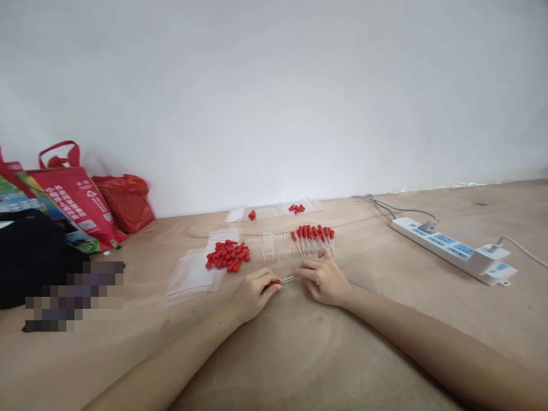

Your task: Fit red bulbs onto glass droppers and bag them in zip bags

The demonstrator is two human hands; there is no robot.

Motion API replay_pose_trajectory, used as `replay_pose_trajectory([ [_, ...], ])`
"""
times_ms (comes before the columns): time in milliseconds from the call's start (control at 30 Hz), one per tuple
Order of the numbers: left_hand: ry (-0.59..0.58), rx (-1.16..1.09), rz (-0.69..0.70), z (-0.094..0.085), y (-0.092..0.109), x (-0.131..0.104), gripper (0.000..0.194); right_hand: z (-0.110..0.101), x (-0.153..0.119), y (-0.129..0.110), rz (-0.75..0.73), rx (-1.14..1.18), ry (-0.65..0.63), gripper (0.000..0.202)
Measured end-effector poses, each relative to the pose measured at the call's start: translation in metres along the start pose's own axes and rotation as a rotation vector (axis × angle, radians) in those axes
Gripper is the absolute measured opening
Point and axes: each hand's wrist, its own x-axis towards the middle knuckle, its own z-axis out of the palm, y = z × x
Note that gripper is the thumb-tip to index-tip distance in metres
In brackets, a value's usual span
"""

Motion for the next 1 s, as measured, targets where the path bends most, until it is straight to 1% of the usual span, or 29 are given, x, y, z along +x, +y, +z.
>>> replay_pose_trajectory([
  [100, 0.007, 0.021, 0.008, 0.001, 0.000, -0.001, 0.018, 0.000, 0.000, -0.005, 0.031, 0.004, -0.018, 0.020],
  [233, -0.002, 0.028, 0.050, 0.003, -0.001, -0.002, 0.019, 0.001, 0.002, -0.012, 0.079, 0.033, -0.059, 0.019],
  [400, 0.027, 0.042, 0.114, 0.007, -0.006, -0.004, 0.020, 0.003, 0.005, -0.018, 0.142, 0.056, -0.133, 0.023],
  [533, 0.005, 0.063, 0.147, 0.006, -0.006, -0.003, 0.019, 0.002, 0.007, -0.021, 0.193, 0.108, -0.206, 0.028],
  [633, -0.014, 0.057, 0.120, 0.003, -0.005, -0.002, 0.016, -0.003, 0.009, -0.022, 0.164, 0.092, -0.214, 0.028],
  [733, 0.020, 0.028, 0.054, 0.001, -0.004, 0.000, 0.011, -0.009, 0.010, -0.022, 0.112, 0.072, -0.205, 0.022],
  [800, 0.065, 0.018, -0.019, -0.001, -0.005, 0.001, 0.019, -0.012, 0.009, -0.019, 0.128, 0.063, -0.202, 0.019],
  [867, 0.090, 0.019, -0.104, -0.002, -0.006, 0.001, 0.028, -0.013, 0.009, -0.012, 0.209, 0.058, -0.189, 0.018],
  [900, 0.084, 0.019, -0.136, -0.003, -0.006, 0.001, 0.028, -0.013, 0.009, -0.006, 0.276, 0.064, -0.175, 0.019],
  [1000, 0.010, 0.006, -0.157, -0.003, -0.008, 0.002, 0.016, -0.013, 0.010, 0.016, 0.564, 0.100, -0.103, 0.023],
])
